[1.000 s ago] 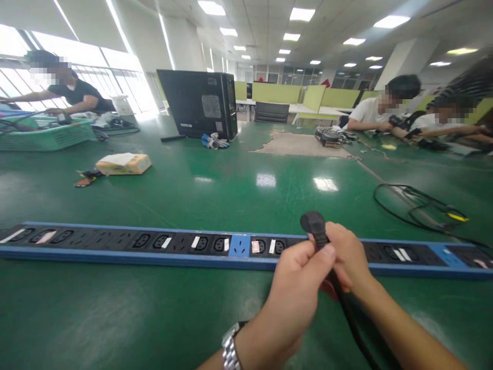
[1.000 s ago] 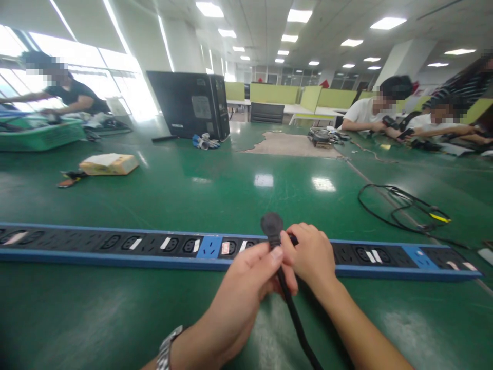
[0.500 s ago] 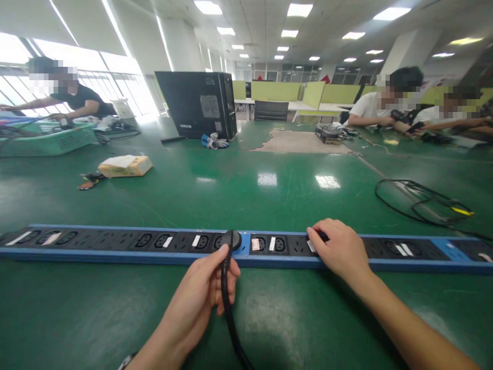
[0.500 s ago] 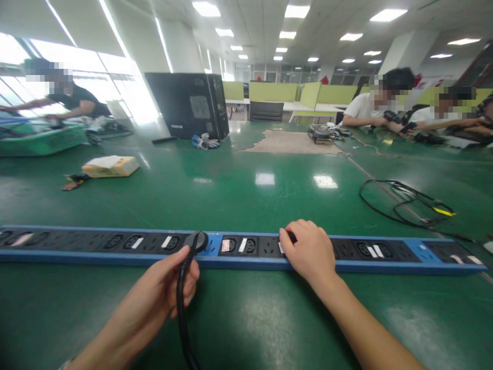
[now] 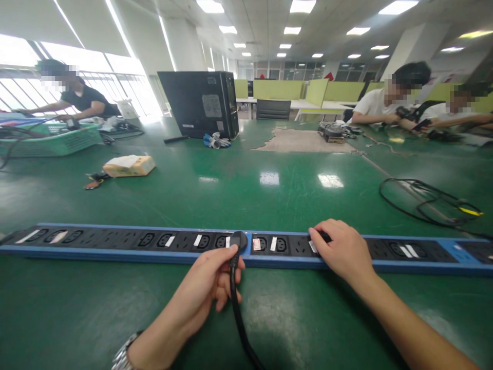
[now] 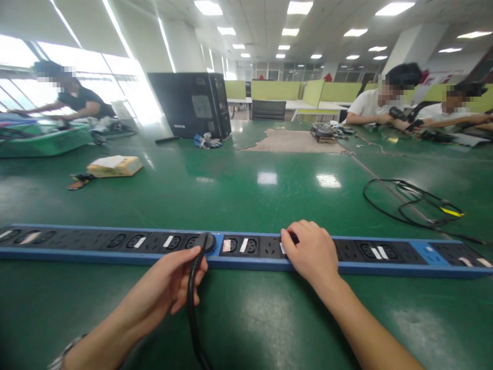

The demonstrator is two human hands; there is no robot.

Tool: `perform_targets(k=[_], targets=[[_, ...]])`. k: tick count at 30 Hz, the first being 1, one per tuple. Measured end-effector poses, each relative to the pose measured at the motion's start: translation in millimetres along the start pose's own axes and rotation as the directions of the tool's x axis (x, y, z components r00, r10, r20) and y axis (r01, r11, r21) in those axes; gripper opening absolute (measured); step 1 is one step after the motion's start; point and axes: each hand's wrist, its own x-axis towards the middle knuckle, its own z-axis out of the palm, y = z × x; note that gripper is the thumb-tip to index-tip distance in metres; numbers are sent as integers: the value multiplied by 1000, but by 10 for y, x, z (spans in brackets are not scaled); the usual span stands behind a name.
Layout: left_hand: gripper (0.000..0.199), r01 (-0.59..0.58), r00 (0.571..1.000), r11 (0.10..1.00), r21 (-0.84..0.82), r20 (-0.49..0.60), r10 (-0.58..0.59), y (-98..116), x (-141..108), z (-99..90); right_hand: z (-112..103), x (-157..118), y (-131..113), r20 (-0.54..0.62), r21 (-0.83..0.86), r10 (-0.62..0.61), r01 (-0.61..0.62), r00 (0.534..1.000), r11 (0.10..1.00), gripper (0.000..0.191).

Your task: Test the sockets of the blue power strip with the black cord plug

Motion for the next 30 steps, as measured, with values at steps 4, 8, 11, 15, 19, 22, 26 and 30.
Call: perform_targets(k=[4,8,11,15,19,22,26,30], targets=[[37,-25,999,999,24,-40,26,10,38,-19,4,3,4,3,2,1,-1,1000,1000,29],[39,-37,997,997,67,-65,41,-18,27,-5,2,-2,1,9,-5,14,-14,1000,1000,29],[38,-68,992,995,78,-100,75,-33,21,26,-2,-4,-5,21,-6,18,-17,1000,1000,28],[37,-81,987,994,69,-135,89,-41,53,70,-3,-1,-12,28,-7,22,-22,999,1000,29],[39,-75,985,992,99,-147,89,-48,84,84,-3,0,-17,21,-5,24,-24,999,1000,29],[40,-63,985,989,136,-148,84,-52,82,76,-2,0,-14,14,-5,24,-24,1000,1000,29],[41,-92,981,977,190,-151,122,-45,72,64,-4,0,-10,26,-12,30,-29,999,999,28],[43,-112,981,959,260,-125,149,-29,48,38,-14,-23,-30,27,-22,39,-38,999,999,28]])
